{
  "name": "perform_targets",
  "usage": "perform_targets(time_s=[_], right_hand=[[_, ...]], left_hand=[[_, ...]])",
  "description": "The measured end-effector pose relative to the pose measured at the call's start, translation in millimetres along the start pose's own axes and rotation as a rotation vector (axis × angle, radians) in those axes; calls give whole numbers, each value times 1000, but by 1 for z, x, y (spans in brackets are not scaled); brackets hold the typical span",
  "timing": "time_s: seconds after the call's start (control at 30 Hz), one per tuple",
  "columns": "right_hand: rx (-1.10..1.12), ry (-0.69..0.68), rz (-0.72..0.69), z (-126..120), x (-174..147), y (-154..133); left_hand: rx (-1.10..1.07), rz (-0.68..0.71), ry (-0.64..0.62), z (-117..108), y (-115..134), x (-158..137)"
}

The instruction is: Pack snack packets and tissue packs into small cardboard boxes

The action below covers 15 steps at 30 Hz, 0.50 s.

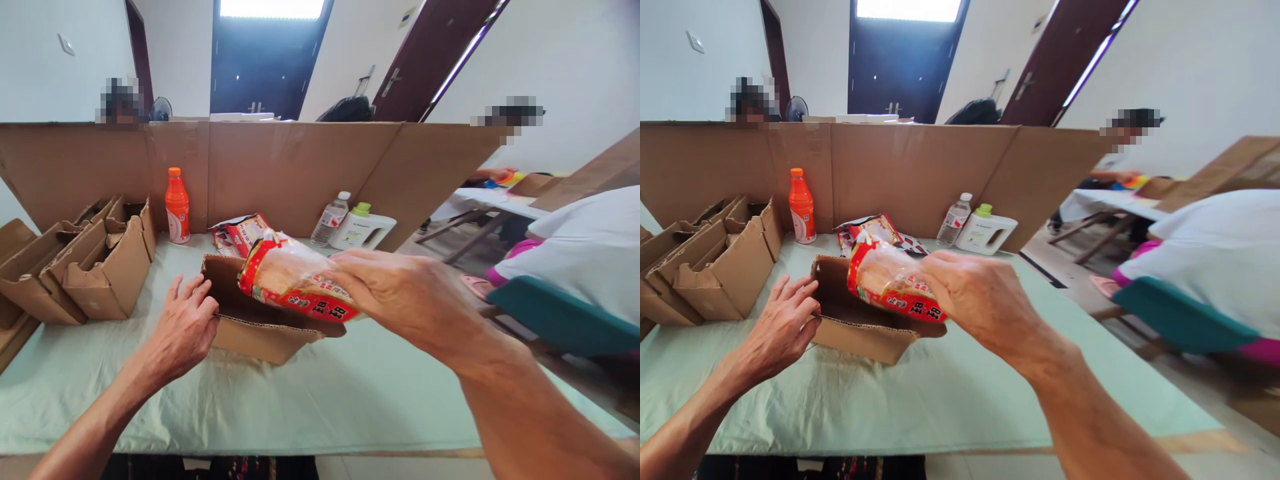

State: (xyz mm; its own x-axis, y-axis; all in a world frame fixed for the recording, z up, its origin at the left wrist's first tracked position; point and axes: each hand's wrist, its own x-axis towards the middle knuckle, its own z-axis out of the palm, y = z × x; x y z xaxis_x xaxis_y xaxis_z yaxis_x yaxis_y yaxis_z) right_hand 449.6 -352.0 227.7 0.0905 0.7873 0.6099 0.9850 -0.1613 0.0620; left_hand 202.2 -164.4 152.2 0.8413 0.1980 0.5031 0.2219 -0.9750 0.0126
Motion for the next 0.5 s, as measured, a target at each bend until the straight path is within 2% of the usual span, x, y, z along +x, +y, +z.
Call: perform_targets(time_s=[0.17,0.33,0.5], right_hand=[[55,-227,-82,5,12,-7],[-125,-383,-70,6,45,-23],[-298,-514,-36,5,67,-51]], left_hand=[[-48,-60,61,8,0,-10],[-95,-120,113,16,4,-14],[-138,-145,104,18,6,-18]])
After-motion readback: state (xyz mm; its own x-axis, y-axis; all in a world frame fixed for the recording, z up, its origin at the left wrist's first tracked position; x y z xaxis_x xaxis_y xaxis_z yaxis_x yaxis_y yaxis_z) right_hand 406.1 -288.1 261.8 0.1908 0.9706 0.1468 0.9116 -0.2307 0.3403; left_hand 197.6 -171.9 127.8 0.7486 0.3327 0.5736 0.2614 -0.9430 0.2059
